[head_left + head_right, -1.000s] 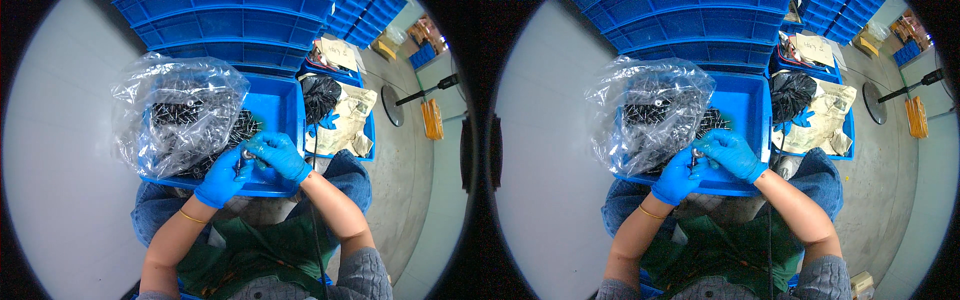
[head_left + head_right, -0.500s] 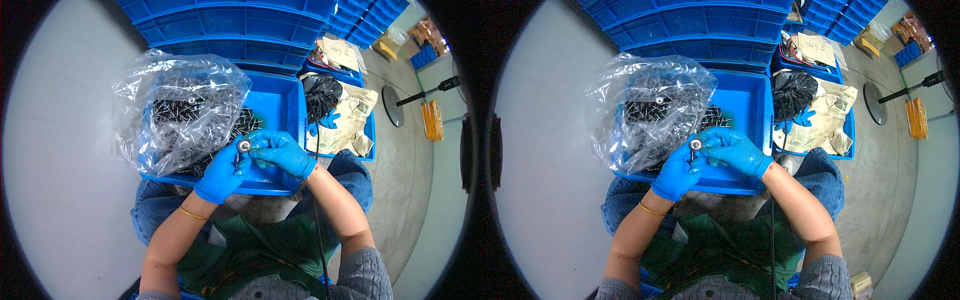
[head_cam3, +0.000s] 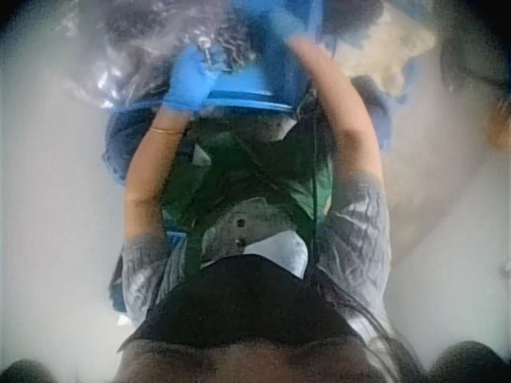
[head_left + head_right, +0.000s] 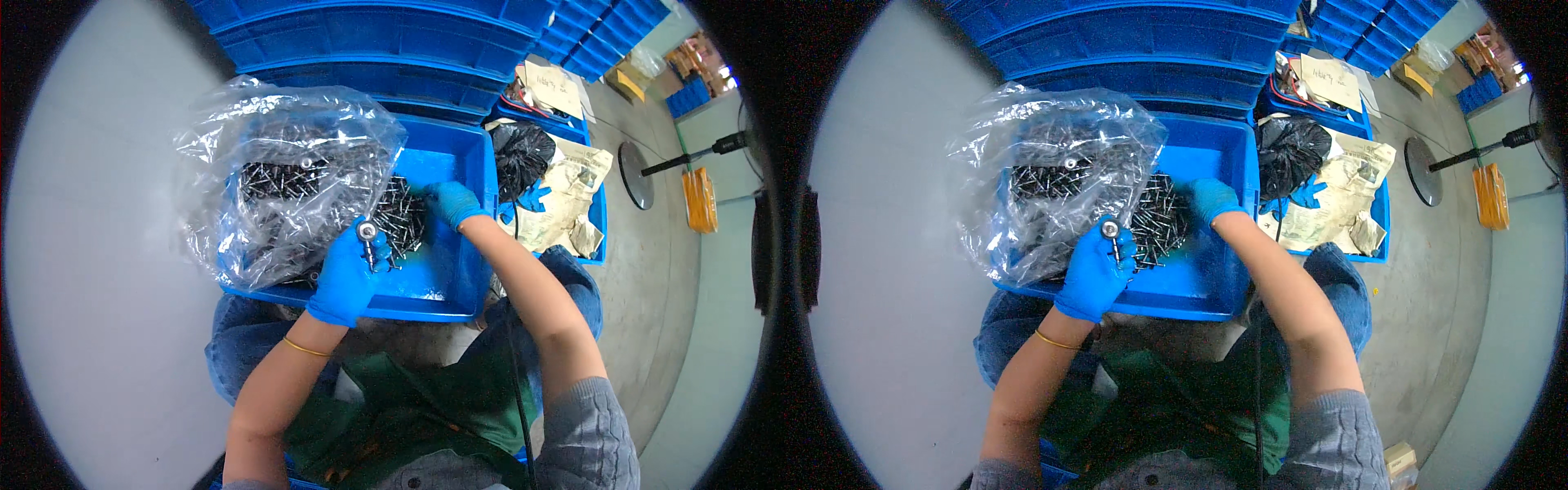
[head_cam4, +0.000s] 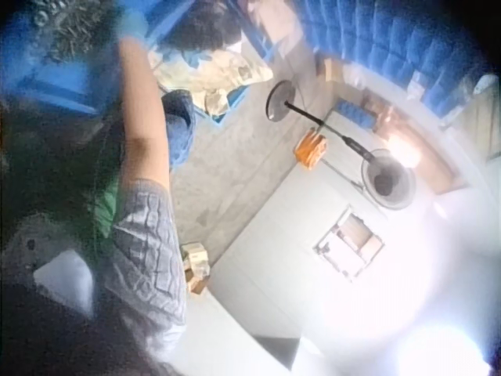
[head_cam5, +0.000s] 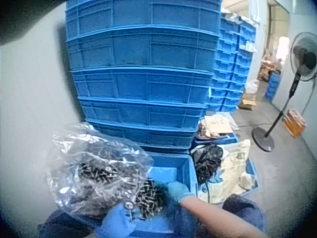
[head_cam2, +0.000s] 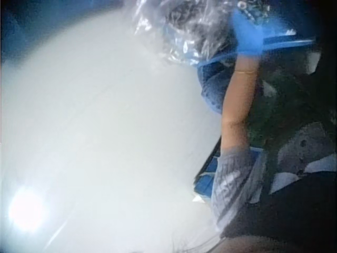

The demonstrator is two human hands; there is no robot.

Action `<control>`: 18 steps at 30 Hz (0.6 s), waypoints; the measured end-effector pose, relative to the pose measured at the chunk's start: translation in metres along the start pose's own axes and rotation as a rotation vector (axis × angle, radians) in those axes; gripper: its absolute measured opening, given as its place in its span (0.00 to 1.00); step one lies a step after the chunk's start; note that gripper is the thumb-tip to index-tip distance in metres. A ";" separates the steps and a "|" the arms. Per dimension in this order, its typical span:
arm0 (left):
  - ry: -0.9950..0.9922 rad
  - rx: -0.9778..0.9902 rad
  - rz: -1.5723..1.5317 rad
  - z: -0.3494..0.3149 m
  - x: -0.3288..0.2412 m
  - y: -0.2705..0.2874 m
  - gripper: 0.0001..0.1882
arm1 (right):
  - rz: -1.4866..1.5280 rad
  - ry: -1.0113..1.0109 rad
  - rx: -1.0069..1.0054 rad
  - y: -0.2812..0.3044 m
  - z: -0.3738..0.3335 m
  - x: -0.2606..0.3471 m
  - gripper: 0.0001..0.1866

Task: The person sits on the floor and repeatedly picks up small metal fasteners from a blue bin. They use a handheld tool to manipulate each fastener individually, likely tightening or adjusting a component, before placing it back into the bin.

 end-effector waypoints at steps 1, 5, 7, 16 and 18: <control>-0.026 -0.011 0.000 0.000 -0.003 0.000 0.11 | -0.051 0.016 0.009 -0.007 0.007 0.008 0.12; -0.070 -0.124 0.041 -0.004 -0.008 0.009 0.11 | -0.300 0.241 -0.050 -0.011 0.006 0.054 0.12; -0.028 -0.056 0.018 -0.002 -0.005 0.006 0.11 | -0.406 0.265 0.047 -0.029 0.013 0.049 0.13; -0.033 -0.066 0.015 -0.005 -0.006 0.005 0.11 | -0.238 0.213 0.129 0.008 -0.015 0.061 0.17; -0.054 -0.083 0.009 -0.003 -0.004 0.004 0.11 | -0.016 0.125 0.146 0.026 -0.025 0.050 0.19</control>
Point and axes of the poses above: each hand's wrist, its own z-axis towards the middle knuckle, its own y-axis out of the back of the hand, x = y × z, the point moved 10 cm from there along z, towards the middle knuckle, and after that the axes turned 7 degrees about -y, right-handed, at the moved point
